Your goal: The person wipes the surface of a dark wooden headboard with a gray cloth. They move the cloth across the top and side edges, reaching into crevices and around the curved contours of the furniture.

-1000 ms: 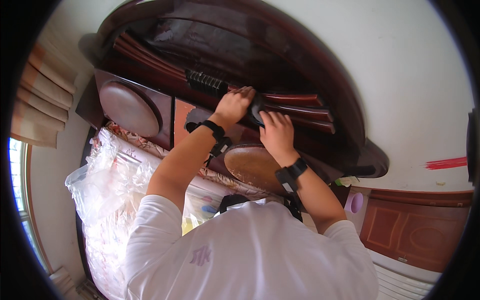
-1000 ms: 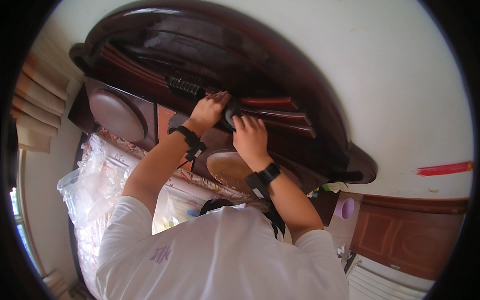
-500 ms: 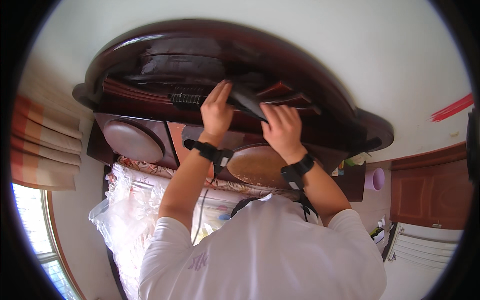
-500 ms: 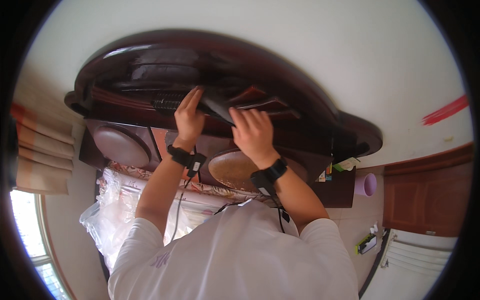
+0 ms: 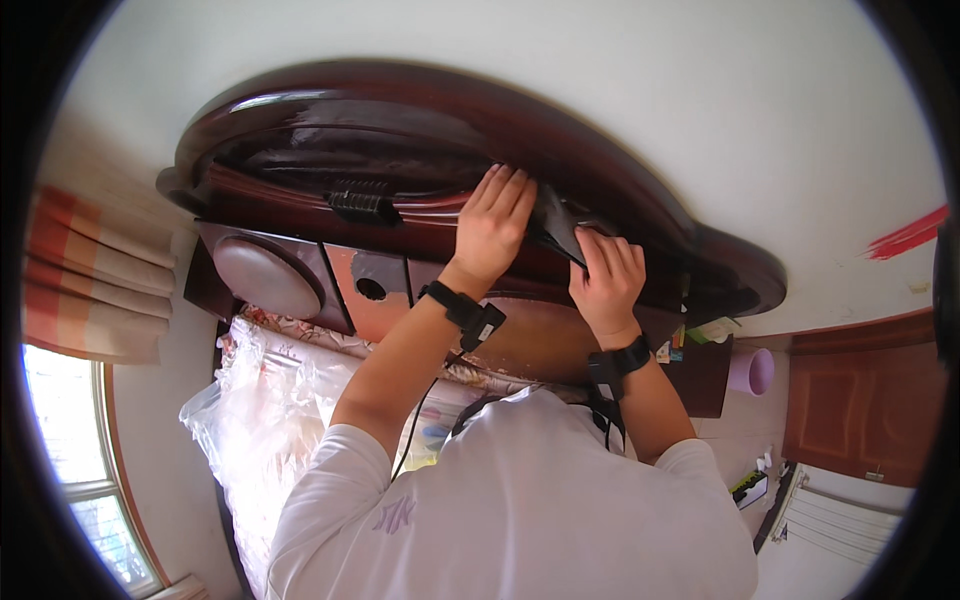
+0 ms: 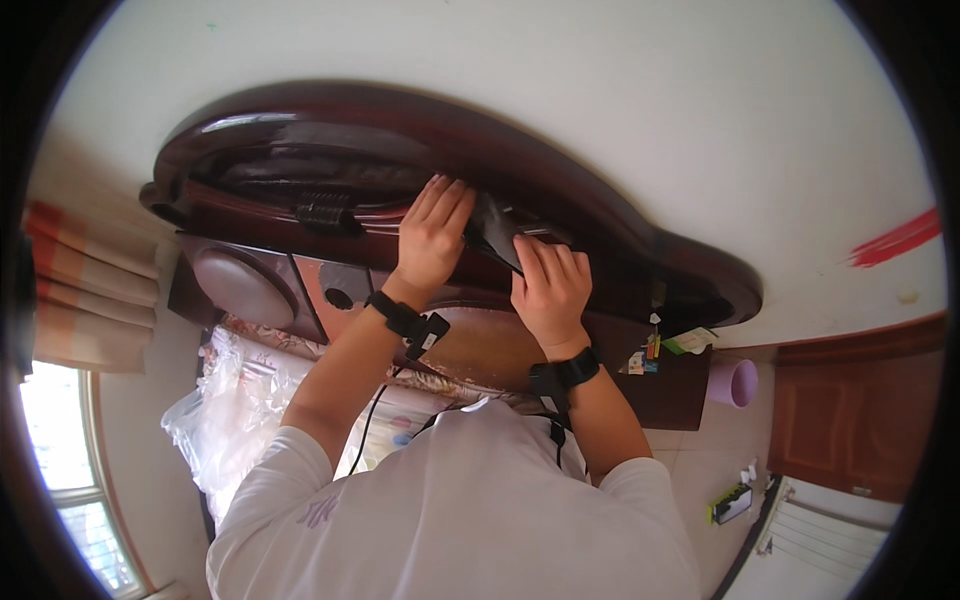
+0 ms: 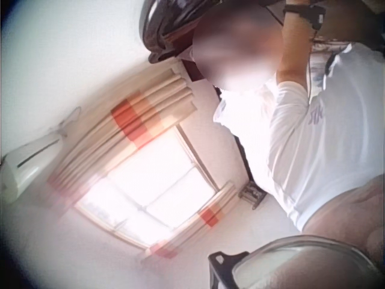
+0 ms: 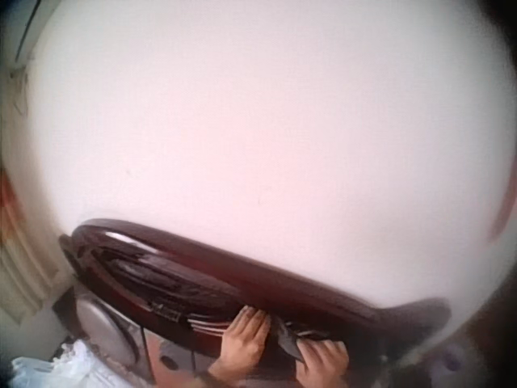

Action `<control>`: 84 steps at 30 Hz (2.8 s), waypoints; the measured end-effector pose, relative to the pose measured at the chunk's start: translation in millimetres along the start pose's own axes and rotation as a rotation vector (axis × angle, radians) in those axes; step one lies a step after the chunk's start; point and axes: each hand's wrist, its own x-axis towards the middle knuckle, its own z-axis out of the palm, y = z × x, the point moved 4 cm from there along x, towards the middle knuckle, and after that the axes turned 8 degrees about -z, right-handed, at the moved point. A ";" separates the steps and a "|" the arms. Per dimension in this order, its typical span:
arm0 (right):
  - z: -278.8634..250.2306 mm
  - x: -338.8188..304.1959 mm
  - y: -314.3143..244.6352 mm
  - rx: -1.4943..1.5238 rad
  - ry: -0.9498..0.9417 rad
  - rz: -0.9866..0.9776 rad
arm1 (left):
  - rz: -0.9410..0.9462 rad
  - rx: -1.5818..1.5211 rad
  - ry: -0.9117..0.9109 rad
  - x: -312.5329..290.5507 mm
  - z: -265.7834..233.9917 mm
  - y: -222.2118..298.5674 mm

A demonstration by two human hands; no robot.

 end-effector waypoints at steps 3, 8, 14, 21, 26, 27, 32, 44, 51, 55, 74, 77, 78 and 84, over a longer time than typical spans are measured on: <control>-2.8 -5.9 4.0 0.032 -0.028 0.009 | 0.070 0.176 -0.075 3.6 5.9 16.5; -0.2 -17.5 9.2 0.090 -0.035 0.039 | 0.125 0.279 -0.187 5.1 14.9 28.5; -9.8 -44.5 12.9 0.072 -0.087 0.051 | 0.190 0.116 -0.220 -4.5 27.3 43.3; -15.7 -38.5 7.5 0.096 -0.039 0.032 | 0.230 0.070 -0.109 -2.7 4.8 27.7; 9.5 -22.2 0.6 0.090 -0.107 -0.011 | 0.290 0.150 -0.148 -9.4 2.0 5.2; 16.0 -21.9 -2.6 0.098 -0.144 -0.002 | 0.288 0.131 -0.155 -13.4 2.3 0.0; 45.7 -24.8 -21.2 0.164 -0.245 0.018 | 0.252 0.095 -0.175 -43.7 7.6 -36.8; 141.0 -19.5 -85.8 0.218 -0.439 -0.106 | 0.295 0.184 -0.213 -135.7 21.6 -161.0; 200.0 -15.6 -119.9 0.216 -0.539 -0.145 | 0.010 0.338 -0.488 -189.6 13.4 -232.4; 215.0 -4.5 -136.3 0.153 -0.547 -0.167 | -0.127 0.312 -0.406 -188.8 6.8 -236.3; 180.6 -15.1 -82.7 -0.008 -0.256 0.072 | -1.954 -1.763 0.332 -197.3 44.8 -164.3; 173.7 -17.8 -85.8 0.027 -0.310 -0.012 | -2.001 -1.772 0.280 -196.0 43.3 -151.4; 170.4 -17.7 -87.3 0.038 -0.326 -0.042 | -1.972 -1.797 0.271 -194.4 42.7 -150.1; 131.5 -23.5 -85.6 0.201 -0.806 -0.343 | -1.593 -0.950 -0.181 -182.5 -11.7 -191.7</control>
